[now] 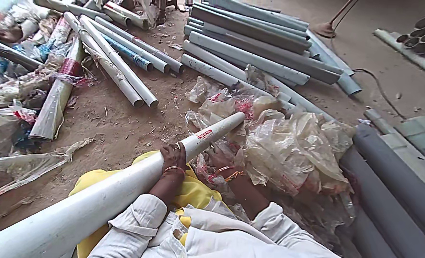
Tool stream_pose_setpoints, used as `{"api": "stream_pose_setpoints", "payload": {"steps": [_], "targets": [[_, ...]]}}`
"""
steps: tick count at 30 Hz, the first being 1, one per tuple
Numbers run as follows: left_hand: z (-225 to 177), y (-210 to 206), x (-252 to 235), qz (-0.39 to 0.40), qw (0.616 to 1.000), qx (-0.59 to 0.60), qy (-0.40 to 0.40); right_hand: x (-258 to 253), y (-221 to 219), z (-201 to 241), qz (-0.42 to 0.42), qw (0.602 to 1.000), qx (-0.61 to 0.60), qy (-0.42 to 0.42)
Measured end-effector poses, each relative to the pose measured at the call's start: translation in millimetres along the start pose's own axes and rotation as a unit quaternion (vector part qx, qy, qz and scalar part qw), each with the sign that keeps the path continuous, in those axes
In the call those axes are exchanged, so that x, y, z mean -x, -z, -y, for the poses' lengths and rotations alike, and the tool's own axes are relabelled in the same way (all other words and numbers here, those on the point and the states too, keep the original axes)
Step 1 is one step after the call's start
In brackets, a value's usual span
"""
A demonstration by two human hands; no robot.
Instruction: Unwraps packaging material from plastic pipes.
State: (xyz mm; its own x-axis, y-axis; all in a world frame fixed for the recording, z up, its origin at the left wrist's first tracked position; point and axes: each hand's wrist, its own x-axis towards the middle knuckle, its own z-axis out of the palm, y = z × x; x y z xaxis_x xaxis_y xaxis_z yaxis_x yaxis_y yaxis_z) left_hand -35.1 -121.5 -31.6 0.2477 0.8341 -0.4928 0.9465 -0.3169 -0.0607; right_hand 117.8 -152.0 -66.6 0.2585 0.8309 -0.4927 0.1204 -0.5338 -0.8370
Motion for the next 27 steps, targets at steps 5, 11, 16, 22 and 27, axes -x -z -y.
{"api": "stream_pose_setpoints", "payload": {"steps": [5,11,16,22,27], "targets": [[-2.3,3.9,6.9,0.006,1.000,0.004,-0.003,17.8,7.9,-3.7,0.029,0.994,0.099,0.029],[-8.4,3.8,16.7,0.016,1.000,-0.003,-0.024,12.8,12.8,5.8,0.060,0.974,0.215,0.037],[-9.6,1.0,20.8,0.005,0.999,-0.003,-0.036,11.4,14.5,7.9,0.054,0.969,0.238,0.026],[-7.4,-3.0,19.2,-0.008,0.999,-0.001,-0.038,12.3,4.9,16.7,0.044,0.953,0.298,0.038],[-5.0,-2.0,18.4,-0.003,0.999,0.009,-0.038,9.9,-5.3,19.2,0.034,0.944,0.325,0.041]]}}
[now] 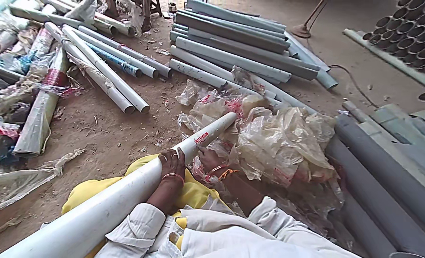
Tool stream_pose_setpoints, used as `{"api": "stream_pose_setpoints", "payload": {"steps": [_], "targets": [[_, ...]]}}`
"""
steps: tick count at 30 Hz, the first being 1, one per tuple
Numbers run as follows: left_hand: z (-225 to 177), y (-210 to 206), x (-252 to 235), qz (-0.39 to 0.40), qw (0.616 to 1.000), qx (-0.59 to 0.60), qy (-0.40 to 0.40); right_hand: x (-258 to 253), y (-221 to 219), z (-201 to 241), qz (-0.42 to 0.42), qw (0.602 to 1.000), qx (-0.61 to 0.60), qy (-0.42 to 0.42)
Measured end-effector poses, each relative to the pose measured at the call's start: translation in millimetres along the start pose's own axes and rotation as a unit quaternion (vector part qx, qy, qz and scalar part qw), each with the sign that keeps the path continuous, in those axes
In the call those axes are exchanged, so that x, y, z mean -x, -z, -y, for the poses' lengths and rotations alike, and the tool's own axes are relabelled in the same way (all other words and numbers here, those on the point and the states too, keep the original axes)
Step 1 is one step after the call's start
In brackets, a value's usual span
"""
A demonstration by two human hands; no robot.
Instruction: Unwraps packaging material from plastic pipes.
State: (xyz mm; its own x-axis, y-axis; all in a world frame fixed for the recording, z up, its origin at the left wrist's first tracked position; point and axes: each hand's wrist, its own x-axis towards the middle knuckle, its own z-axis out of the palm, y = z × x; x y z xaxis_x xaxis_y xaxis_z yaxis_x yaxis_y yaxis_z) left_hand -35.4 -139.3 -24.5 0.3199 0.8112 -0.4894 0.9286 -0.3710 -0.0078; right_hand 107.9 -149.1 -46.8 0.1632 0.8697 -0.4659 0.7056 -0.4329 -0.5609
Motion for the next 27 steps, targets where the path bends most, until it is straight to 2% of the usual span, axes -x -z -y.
{"api": "stream_pose_setpoints", "payload": {"steps": [7,10,12,13,16,18,20,23,27], "targets": [[-0.5,1.4,1.6,0.000,1.000,-0.026,0.001,-18.1,-15.2,9.6,-0.030,0.996,0.076,-0.020],[-3.3,-1.6,5.2,0.000,1.000,-0.026,-0.009,-36.7,-5.3,-2.8,-0.053,0.994,0.063,-0.069],[-4.0,-3.0,7.0,-0.003,1.000,-0.023,-0.012,-47.7,12.1,-18.0,-0.078,0.990,-0.040,-0.111],[-3.0,-1.7,6.1,-0.006,1.000,-0.022,-0.011,-50.7,18.5,-24.1,-0.095,0.978,-0.138,-0.121],[-3.2,-4.9,4.0,-0.003,1.000,-0.024,-0.009,-36.0,21.1,-31.0,-0.124,0.892,-0.417,-0.122],[-4.2,-4.7,2.7,-0.011,1.000,-0.022,-0.011,-35.5,16.2,-33.3,-0.144,0.860,-0.477,-0.110],[-4.2,-6.5,4.2,-0.020,0.999,-0.023,-0.013,-44.1,4.4,-36.7,-0.176,0.881,-0.434,-0.065],[-3.9,-7.1,4.6,-0.010,1.000,-0.020,-0.009,-55.0,-6.4,-35.3,-0.174,0.952,-0.253,0.006],[-3.3,-6.9,2.8,-0.005,1.000,-0.026,-0.005,-66.6,-21.9,-33.0,-0.191,0.965,-0.179,0.017]]}}
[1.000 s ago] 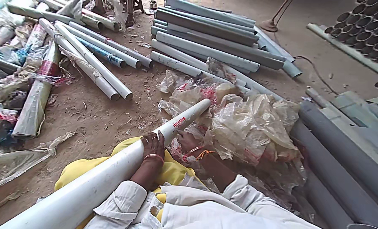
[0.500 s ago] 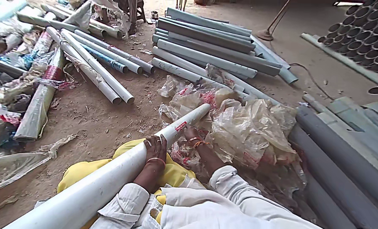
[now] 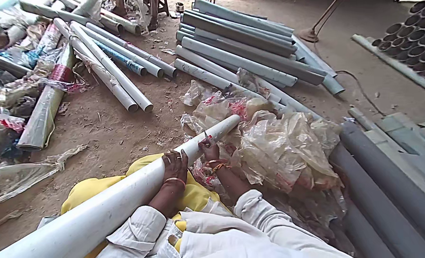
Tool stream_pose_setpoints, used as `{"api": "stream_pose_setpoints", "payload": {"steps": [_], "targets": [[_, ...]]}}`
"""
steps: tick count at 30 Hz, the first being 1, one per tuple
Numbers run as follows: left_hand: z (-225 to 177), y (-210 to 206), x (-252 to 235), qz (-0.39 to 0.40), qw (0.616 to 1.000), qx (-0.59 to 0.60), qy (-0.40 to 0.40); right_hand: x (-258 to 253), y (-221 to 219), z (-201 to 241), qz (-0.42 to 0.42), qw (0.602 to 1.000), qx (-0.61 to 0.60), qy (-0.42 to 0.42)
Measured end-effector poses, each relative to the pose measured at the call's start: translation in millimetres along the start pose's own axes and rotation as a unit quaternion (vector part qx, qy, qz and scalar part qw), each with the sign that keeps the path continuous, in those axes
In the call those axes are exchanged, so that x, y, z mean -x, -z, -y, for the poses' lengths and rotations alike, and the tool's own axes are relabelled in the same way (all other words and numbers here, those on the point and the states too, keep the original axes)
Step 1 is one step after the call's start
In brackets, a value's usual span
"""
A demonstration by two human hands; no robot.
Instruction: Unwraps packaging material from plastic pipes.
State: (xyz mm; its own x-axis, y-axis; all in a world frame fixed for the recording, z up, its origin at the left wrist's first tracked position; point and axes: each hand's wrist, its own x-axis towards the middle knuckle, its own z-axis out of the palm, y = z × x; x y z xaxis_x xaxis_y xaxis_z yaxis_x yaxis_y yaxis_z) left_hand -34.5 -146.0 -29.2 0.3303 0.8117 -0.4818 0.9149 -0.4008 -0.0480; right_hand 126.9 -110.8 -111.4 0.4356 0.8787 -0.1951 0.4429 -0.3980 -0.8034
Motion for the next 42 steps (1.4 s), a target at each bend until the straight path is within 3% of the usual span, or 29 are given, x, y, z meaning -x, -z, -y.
{"api": "stream_pose_setpoints", "payload": {"steps": [4,15,19,21,25,28,34,42], "targets": [[1.1,-2.0,-0.6,-0.001,1.000,0.001,-0.003,1.4,-5.2,1.5,-0.014,0.998,0.058,0.016],[2.9,-1.5,-1.7,0.001,1.000,-0.004,-0.008,-30.1,-8.6,13.7,-0.038,0.992,0.108,-0.043],[3.4,-4.4,-1.6,-0.004,1.000,-0.001,-0.010,-46.5,-0.5,11.3,-0.041,0.993,-0.011,-0.110],[2.8,-5.8,0.4,-0.009,1.000,-0.004,-0.014,-54.0,9.3,-0.6,-0.005,0.991,-0.081,-0.107],[0.1,-3.3,1.6,-0.010,1.000,0.006,-0.013,-33.0,18.5,8.5,0.111,0.993,-0.024,-0.039],[1.4,-0.6,1.2,-0.006,1.000,0.016,-0.015,-33.2,3.5,11.4,0.076,0.997,0.016,-0.014],[4.8,9.3,3.1,0.002,1.000,0.004,-0.025,-34.3,-3.6,28.9,0.037,0.967,0.244,0.064],[32.8,33.5,-7.0,0.000,0.999,-0.021,-0.048,-61.8,-13.7,44.4,-0.046,0.985,0.164,0.038]]}}
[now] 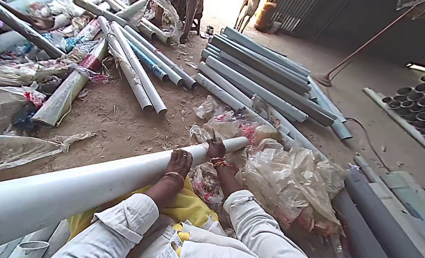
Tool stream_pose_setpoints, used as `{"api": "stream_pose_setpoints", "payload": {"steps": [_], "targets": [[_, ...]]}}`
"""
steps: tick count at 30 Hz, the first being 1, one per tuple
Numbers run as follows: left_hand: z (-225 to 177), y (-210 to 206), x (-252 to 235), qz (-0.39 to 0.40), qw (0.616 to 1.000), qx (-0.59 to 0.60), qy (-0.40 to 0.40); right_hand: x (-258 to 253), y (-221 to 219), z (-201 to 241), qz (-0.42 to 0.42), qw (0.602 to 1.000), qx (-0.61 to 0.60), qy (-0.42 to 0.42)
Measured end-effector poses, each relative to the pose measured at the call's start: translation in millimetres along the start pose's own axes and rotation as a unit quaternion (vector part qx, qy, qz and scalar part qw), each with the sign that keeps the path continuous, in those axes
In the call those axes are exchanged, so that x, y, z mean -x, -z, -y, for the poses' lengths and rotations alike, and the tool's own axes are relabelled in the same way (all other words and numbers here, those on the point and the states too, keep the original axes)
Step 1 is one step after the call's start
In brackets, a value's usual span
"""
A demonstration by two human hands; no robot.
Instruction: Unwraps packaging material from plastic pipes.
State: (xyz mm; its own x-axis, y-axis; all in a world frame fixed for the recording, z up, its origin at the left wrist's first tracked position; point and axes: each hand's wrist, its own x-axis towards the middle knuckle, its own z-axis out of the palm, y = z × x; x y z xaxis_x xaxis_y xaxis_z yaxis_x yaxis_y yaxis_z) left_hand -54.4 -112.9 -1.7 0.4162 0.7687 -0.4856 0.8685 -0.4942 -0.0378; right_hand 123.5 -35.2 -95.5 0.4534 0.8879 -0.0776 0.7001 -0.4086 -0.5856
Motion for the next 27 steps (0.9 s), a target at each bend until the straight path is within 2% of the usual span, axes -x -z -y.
{"api": "stream_pose_setpoints", "payload": {"steps": [3,8,10,12,13,16,21,24,27], "targets": [[6.2,6.6,4.3,-0.006,1.000,0.016,0.006,-6.7,-1.5,-2.9,-0.004,0.994,-0.098,-0.045],[44.6,30.8,-9.1,0.027,0.993,0.109,0.047,6.2,3.8,-22.3,0.053,0.967,-0.249,-0.010],[58.9,35.8,-10.7,0.069,0.986,0.125,0.089,16.2,8.6,-36.2,0.049,0.939,-0.340,-0.018],[58.9,33.9,-1.8,0.140,0.973,0.144,0.111,25.0,15.1,-48.5,0.050,0.901,-0.426,-0.070],[54.1,29.3,4.5,0.144,0.972,0.152,0.110,29.9,16.8,-54.3,0.052,0.887,-0.448,-0.105],[30.1,9.1,16.6,0.104,0.981,0.110,0.119,45.2,19.0,-71.6,0.057,0.881,-0.438,-0.173],[7.1,-3.1,28.7,0.054,0.989,0.068,0.118,57.7,13.7,-76.1,0.093,0.928,-0.360,-0.033],[8.5,-4.1,29.1,0.044,0.990,0.072,0.117,61.5,-5.3,-71.8,0.024,0.923,-0.385,-0.004],[10.1,-5.5,29.3,0.040,0.990,0.070,0.116,60.0,-6.7,-69.4,0.009,0.955,-0.297,0.003]]}}
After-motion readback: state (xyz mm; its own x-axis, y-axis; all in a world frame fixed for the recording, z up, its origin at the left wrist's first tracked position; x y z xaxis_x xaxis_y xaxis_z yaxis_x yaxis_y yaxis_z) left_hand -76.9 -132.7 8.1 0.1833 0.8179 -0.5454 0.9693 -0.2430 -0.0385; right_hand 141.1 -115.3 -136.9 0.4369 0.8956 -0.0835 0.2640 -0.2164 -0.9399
